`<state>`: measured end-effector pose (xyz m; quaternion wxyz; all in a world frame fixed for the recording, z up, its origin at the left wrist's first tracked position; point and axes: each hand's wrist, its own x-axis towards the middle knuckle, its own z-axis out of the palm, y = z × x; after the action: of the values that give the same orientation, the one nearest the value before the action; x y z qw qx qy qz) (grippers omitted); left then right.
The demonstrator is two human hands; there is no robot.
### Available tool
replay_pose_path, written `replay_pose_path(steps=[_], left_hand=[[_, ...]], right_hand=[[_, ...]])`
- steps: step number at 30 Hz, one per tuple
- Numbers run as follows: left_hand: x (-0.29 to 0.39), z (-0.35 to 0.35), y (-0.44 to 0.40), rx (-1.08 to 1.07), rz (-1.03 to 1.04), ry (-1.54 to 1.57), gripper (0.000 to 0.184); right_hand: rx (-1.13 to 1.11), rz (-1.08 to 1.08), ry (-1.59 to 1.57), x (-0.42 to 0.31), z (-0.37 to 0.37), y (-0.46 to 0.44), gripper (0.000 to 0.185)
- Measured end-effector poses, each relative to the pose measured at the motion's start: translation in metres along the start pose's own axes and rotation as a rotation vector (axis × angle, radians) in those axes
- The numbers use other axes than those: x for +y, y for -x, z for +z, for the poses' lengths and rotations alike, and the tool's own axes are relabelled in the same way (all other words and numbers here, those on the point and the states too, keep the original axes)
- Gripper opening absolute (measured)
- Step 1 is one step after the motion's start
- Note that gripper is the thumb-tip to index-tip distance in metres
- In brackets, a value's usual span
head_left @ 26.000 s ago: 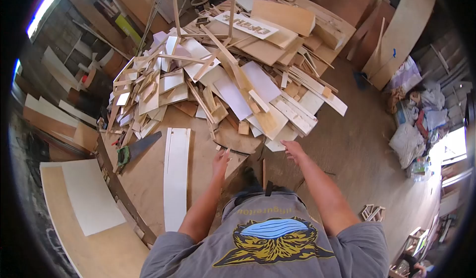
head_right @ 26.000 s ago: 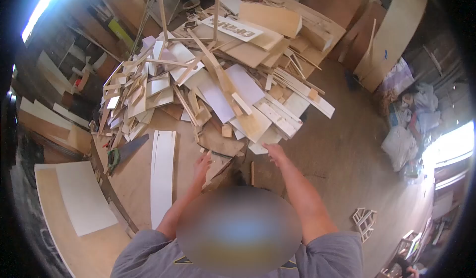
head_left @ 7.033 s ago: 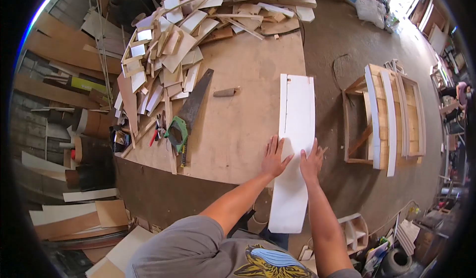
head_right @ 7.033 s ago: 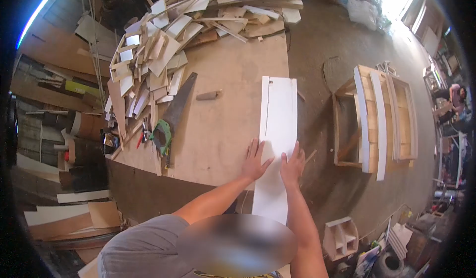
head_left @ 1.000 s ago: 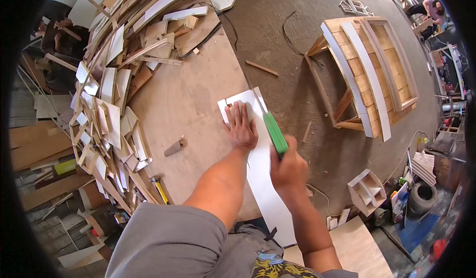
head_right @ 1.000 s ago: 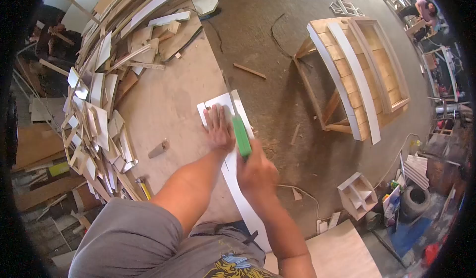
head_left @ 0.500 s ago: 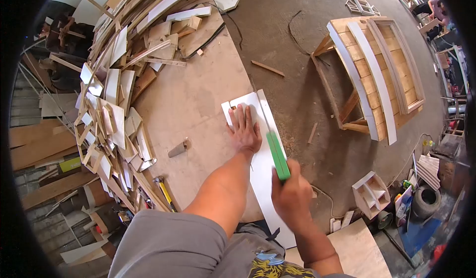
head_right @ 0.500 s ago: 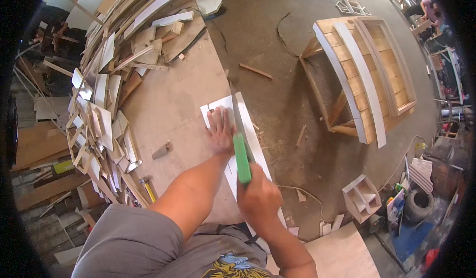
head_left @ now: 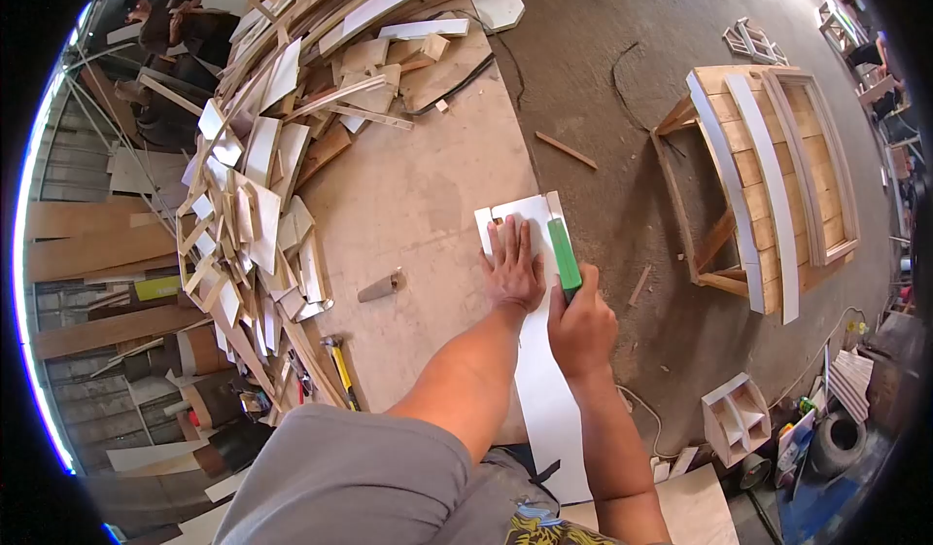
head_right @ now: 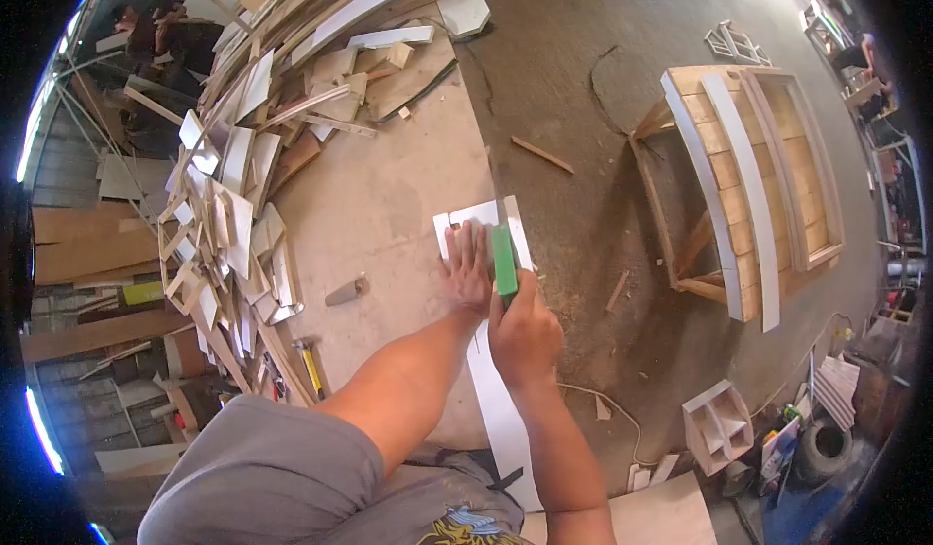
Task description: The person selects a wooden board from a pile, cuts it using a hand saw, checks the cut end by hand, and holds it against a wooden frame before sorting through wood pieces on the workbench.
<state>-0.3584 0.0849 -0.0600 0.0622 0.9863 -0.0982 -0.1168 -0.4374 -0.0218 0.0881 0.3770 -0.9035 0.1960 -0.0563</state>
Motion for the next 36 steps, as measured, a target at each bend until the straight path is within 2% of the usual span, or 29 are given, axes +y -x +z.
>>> replay_pose_path(steps=[5,9,11,14,17,21,27,31,34,36], left_hand=[[-0.002,0.007,-0.003,0.033,0.005,-0.024,0.069],[-0.007,0.023,-0.004,0.098,0.006,0.001,0.070],[-0.008,0.030,-0.005,0.107,0.008,-0.013,0.070],[-0.005,0.020,-0.004,0.089,0.027,0.017,0.071],[-0.004,0.020,-0.006,0.074,0.018,0.010,0.070],[-0.004,0.018,-0.004,0.035,0.003,-0.015,0.070],[-0.001,0.017,-0.005,0.051,0.006,-0.025,0.070],[-0.005,0.021,-0.005,0.040,0.009,-0.032,0.070],[-0.001,0.011,-0.001,0.011,0.003,-0.029,0.070],[0.000,0.011,-0.005,0.015,0.012,-0.033,0.070]], right_hand=[[-0.024,0.082,-0.053,-0.019,-0.052,0.051,0.029],[-0.053,0.034,0.050,-0.013,-0.008,0.010,0.035],[-0.036,0.006,-0.022,-0.010,-0.001,-0.010,0.038],[-0.092,0.075,0.020,-0.013,-0.040,0.023,0.038],[-0.038,0.015,-0.034,-0.013,-0.055,0.053,0.039],[-0.029,-0.009,0.001,-0.004,-0.002,-0.012,0.035],[-0.052,0.002,-0.043,-0.018,-0.068,0.052,0.032],[-0.021,-0.025,0.024,-0.002,-0.009,-0.003,0.033],[-0.007,0.001,-0.022,-0.003,-0.005,-0.019,0.033],[-0.025,0.031,-0.031,-0.011,-0.041,0.023,0.031]])
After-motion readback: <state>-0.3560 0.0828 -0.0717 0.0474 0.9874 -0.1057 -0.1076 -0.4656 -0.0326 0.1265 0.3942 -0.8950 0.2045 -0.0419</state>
